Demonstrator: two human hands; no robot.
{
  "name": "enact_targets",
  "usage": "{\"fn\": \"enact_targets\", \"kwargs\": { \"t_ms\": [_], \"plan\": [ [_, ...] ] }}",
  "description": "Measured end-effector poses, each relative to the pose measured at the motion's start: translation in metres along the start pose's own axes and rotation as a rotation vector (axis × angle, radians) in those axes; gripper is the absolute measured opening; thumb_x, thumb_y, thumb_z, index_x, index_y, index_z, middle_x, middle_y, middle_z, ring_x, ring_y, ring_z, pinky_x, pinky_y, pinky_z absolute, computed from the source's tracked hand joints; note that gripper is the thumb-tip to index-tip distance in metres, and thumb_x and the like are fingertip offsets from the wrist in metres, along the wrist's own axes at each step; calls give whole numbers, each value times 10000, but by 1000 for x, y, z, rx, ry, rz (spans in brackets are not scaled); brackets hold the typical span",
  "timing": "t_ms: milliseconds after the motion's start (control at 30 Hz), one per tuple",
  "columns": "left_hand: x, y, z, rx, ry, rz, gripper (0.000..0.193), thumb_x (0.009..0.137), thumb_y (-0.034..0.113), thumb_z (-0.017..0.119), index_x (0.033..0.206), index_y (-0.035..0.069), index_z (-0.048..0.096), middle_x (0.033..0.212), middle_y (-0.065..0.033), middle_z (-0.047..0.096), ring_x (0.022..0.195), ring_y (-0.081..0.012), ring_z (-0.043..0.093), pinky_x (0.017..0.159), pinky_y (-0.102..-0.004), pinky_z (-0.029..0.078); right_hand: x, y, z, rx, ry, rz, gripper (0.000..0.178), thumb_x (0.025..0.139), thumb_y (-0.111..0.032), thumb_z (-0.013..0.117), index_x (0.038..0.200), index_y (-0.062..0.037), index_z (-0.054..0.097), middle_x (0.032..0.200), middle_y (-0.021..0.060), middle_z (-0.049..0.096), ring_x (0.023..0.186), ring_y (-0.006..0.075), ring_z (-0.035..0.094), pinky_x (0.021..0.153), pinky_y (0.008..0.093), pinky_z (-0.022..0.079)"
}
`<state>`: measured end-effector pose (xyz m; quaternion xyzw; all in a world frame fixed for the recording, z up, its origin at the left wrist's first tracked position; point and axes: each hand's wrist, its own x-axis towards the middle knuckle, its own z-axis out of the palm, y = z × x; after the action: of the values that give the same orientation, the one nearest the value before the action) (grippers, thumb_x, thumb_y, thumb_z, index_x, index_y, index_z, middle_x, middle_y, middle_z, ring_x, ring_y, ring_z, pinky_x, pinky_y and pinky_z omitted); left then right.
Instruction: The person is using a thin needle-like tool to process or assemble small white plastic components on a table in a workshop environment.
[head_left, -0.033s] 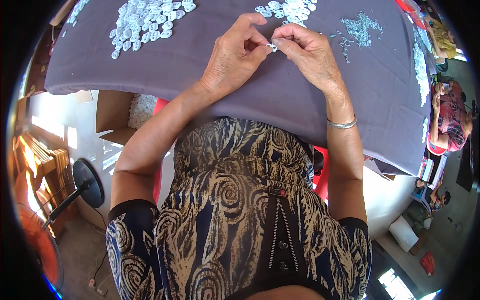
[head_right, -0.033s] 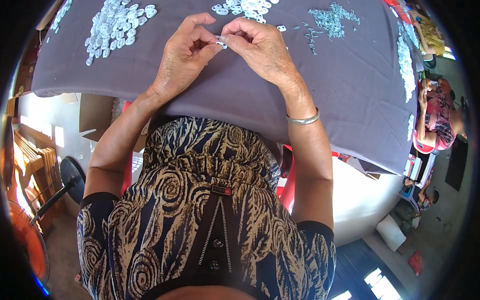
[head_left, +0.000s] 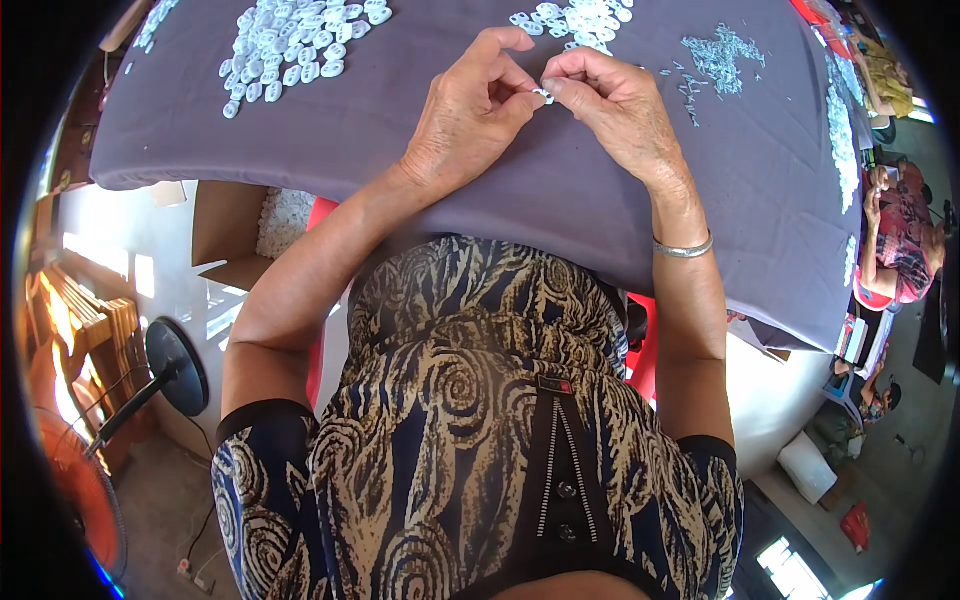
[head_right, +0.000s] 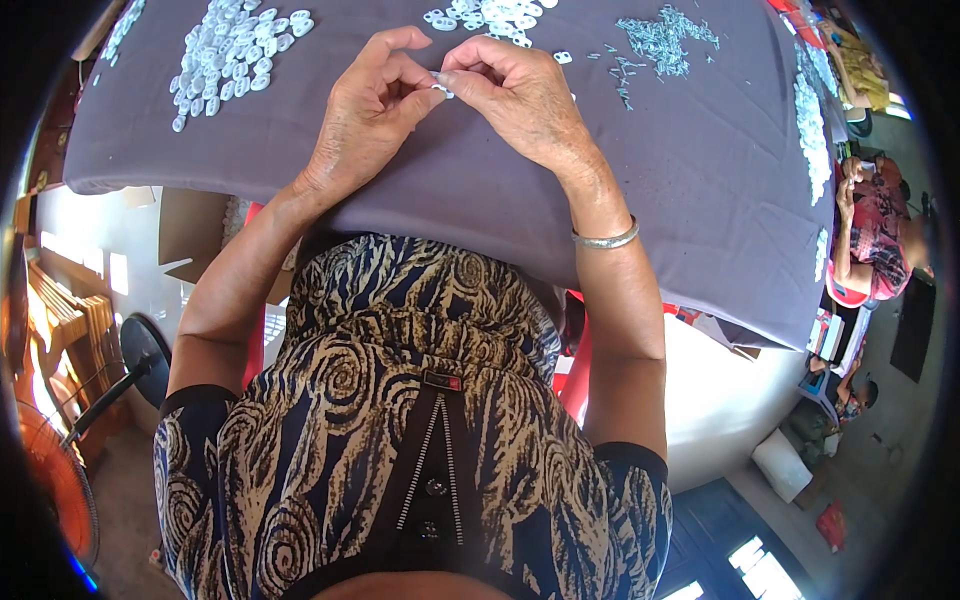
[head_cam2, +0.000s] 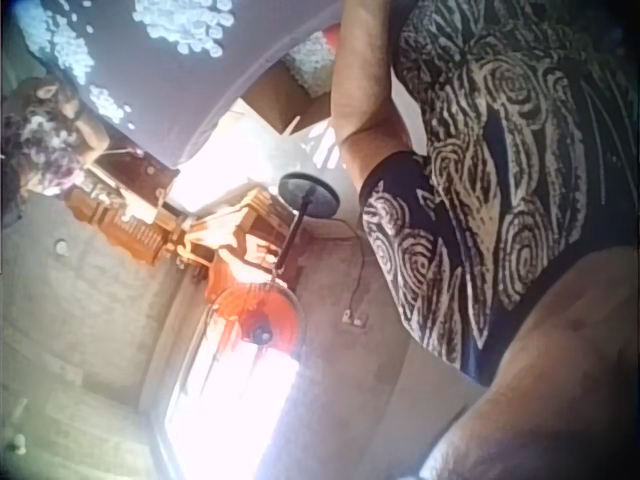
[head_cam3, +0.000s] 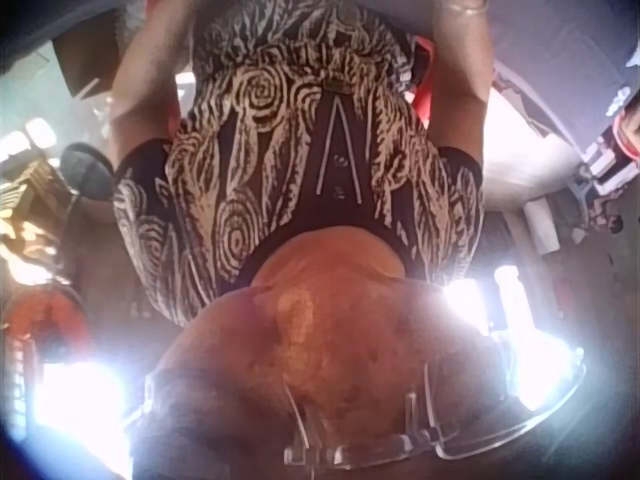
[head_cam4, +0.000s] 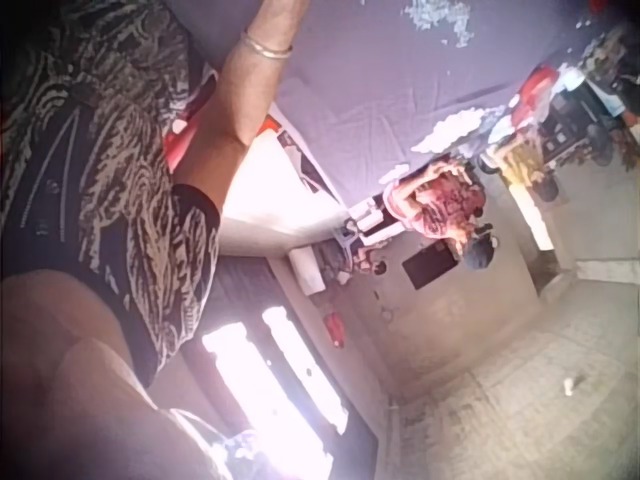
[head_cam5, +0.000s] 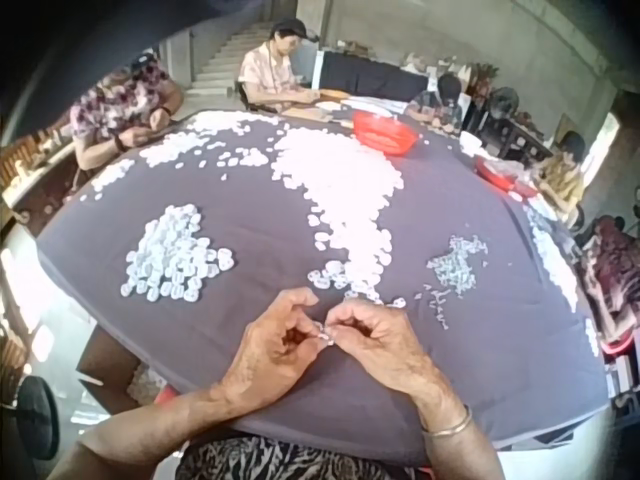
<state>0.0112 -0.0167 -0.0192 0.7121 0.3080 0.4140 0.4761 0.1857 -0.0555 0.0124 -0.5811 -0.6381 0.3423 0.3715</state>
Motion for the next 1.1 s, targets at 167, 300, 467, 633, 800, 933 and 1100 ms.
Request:
{"fn": "enact_targets", "kwargs": {
  "t_ms": [167, 300, 467, 633, 800, 933, 1100],
  "plan": [
    [-1, 4, 0, 20, -4, 1, 377, 804, 1, 632, 1139, 34, 462, 757, -63, 627, 671, -133, 611, 649, -267, 510, 0, 1, 3, 9, 1, 1, 97, 866, -104, 638, 924, -28, 651, 755, -49, 587, 647, 17, 465, 580, 179, 400],
    [-1, 5, 1, 38, 6, -6, 375, 804, -3, 626, 1138, 29, 458, 765, -72, 634, 685, -153, 628, 662, -274, 514, 1, 5, 4, -15, 7, -44, 86, 859, -78, 637, 922, -22, 652, 769, -42, 609, 667, 14, 491, 590, 178, 416],
    [-2, 4, 3, 38, 46, -20, 364, 804, -6, 619, 1132, 24, 463, 765, -72, 640, 689, -152, 633, 665, -275, 515, -1, 5, 12, -50, 103, -78, 63, 846, -33, 618, 897, -15, 651, 753, -41, 616, 674, 10, 507, 591, 177, 432],
    [-2, -4, 5, -21, 104, -26, 344, 805, -1, 625, 1114, 23, 477, 763, -68, 645, 677, -133, 624, 654, -266, 512, -1, 5, 24, -22, 205, -101, 48, 843, -23, 612, 876, -8, 644, 741, -43, 609, 660, 7, 503, 584, 173, 429],
    [0, -2, 8, -84, 147, -26, 326, 814, 15, 645, 1094, 29, 479, 758, -48, 645, 673, -95, 604, 640, -242, 504, -1, 5, 29, 47, 303, -136, 48, 845, -28, 605, 869, -12, 644, 734, -44, 598, 643, 9, 501, 550, 177, 424],
    [2, -4, 8, -136, 161, -4, 327, 815, 14, 649, 1086, 31, 466, 759, -45, 646, 679, -84, 600, 640, -237, 504, 0, 2, 30, 131, 308, -83, 61, 851, -45, 596, 876, -27, 649, 728, -39, 590, 630, 20, 515, 526, 183, 446],
    [5, -4, 8, -127, 134, 6, 337, 846, -20, 622, 1114, 25, 422, 777, -31, 612, 629, -52, 524, 537, -189, 449, 1, 7, 33, 137, 326, -131, 66, 855, -47, 592, 884, -31, 650, 738, -33, 590, 620, 23, 521, 519, 188, 471]
  ]
}}
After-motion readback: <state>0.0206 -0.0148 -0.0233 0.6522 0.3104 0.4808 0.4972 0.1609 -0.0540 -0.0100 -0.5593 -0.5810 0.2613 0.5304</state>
